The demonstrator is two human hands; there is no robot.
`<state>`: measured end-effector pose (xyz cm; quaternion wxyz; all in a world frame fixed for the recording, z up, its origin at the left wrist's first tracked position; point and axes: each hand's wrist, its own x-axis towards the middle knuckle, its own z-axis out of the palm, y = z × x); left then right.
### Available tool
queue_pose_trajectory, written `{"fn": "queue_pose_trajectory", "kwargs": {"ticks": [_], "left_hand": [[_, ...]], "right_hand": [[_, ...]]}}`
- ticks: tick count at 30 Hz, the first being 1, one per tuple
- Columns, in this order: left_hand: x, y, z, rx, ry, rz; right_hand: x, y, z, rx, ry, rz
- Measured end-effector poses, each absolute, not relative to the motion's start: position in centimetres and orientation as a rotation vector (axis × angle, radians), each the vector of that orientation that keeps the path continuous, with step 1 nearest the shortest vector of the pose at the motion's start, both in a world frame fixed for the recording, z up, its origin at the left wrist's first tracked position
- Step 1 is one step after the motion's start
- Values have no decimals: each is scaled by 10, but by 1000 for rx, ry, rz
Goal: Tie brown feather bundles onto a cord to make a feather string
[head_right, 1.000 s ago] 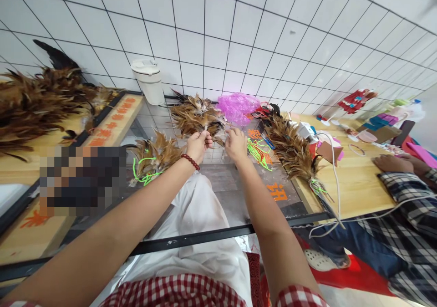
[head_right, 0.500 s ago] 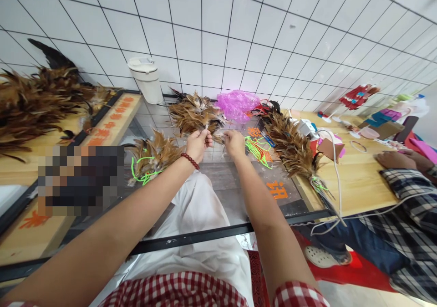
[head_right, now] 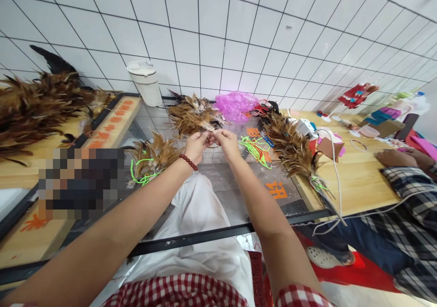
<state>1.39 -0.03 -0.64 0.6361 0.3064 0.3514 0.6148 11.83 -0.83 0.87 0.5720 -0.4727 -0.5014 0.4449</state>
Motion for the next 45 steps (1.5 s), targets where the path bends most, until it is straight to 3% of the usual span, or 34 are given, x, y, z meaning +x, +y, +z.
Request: {"fn": "queue_pose_trajectory", "kwargs": {"ticks": [14, 28, 33, 38, 45], "left_hand": [[11, -5, -1, 776, 732, 1325], [8, -4, 1, 685, 815, 1339], [9, -1, -3, 693, 847, 1379], [10, 3, -7, 673, 848, 1399], [9, 1, -4, 674, 847, 1387]], "right_hand": [[119, -10, 10, -1263, -1286, 1047], [172, 4, 2, -1631, -1662, 200], [171, -1, 5, -1840, -1880, 360], [168, -2, 7, -1759, -1913, 517], [166, -3, 18, -1369, -1371, 1210]]}}
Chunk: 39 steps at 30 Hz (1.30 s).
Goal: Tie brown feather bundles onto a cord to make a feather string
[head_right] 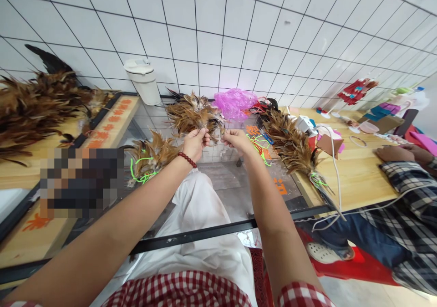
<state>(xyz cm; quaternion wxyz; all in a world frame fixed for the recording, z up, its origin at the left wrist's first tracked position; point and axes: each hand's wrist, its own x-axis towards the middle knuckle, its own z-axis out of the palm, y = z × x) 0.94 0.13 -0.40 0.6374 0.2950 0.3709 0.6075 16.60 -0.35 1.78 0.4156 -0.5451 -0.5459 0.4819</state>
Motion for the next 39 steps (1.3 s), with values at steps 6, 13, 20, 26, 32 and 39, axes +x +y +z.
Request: {"fn": "queue_pose_trajectory", "kwargs": {"ticks": [6, 13, 20, 26, 32, 39], "left_hand": [[9, -3, -1, 733, 846, 1305], [12, -6, -1, 862, 916, 1188], [12, -7, -1, 971, 920, 1114], [8, -3, -2, 839, 848, 1313], [5, 8, -7, 676, 886, 1525], [3, 11, -9, 618, 896, 1547]], "right_hand": [[160, -7, 19, -1186, -1232, 1310], [145, -4, 10, -1089, -1336, 1068], [142, 1, 3, -1080, -1471, 886], [151, 7, 0, -1253, -1533, 691], [153, -2, 3, -1566, -1921, 305], [146, -20, 20, -1787, -2218, 77]]}}
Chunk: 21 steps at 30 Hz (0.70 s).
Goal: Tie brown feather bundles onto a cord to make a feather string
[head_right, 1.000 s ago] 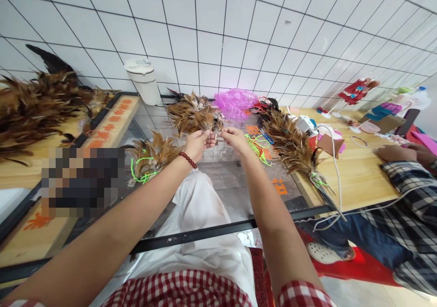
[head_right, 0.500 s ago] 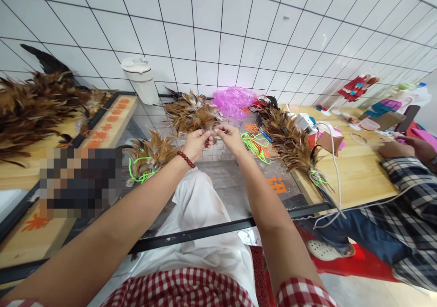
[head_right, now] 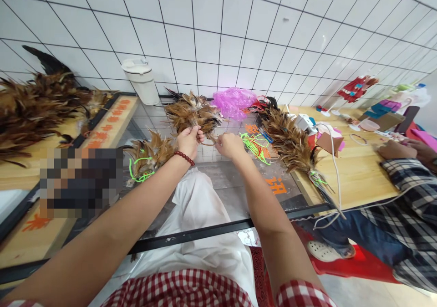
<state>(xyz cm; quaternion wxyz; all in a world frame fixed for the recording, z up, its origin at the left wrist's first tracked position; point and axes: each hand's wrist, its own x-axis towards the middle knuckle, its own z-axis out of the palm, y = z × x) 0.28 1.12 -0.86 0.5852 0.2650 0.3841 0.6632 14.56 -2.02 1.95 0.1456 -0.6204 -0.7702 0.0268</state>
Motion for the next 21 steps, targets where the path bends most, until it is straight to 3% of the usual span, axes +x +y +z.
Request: {"fn": "queue_pose_trajectory", "kwargs": {"ticks": [3, 9, 13, 16, 21], "left_hand": [[3, 10, -8, 651, 893, 1538], [9, 1, -2, 751, 900, 1403], [11, -6, 2, 787, 895, 1300], [11, -8, 5, 781, 899, 1247], [10, -8, 7, 786, 902, 1182]], "right_hand": [[149, -13, 17, -1792, -2096, 270], [152, 0, 12, -1329, -1399, 918], [146, -5, 17, -1147, -1219, 1197], [142, -8, 19, -1132, -1234, 1252], [137, -7, 14, -1159, -1313, 1064]]}}
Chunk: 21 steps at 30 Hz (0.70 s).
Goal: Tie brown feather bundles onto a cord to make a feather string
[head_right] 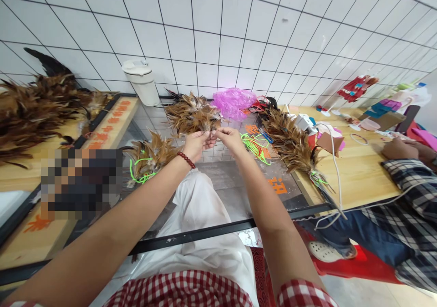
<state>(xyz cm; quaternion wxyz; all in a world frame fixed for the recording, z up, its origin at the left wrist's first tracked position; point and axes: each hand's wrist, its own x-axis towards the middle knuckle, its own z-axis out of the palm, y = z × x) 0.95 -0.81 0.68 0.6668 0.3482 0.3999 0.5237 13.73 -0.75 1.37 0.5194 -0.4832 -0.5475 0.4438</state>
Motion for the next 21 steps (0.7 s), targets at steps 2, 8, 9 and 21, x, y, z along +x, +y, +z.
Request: {"fn": "queue_pose_trajectory", "kwargs": {"ticks": [2, 8, 9, 21], "left_hand": [[9, -8, 6, 801, 885, 1147], [6, -7, 0, 937, 804, 1013], [6, -6, -1, 959, 820, 1044], [0, 9, -3, 680, 967, 1555]], "right_hand": [[138, -5, 9, -1150, -1343, 1000], [147, 4, -1, -1130, -1575, 823], [148, 5, -2, -1135, -1631, 793], [141, -5, -8, -1615, -2189, 276]]}}
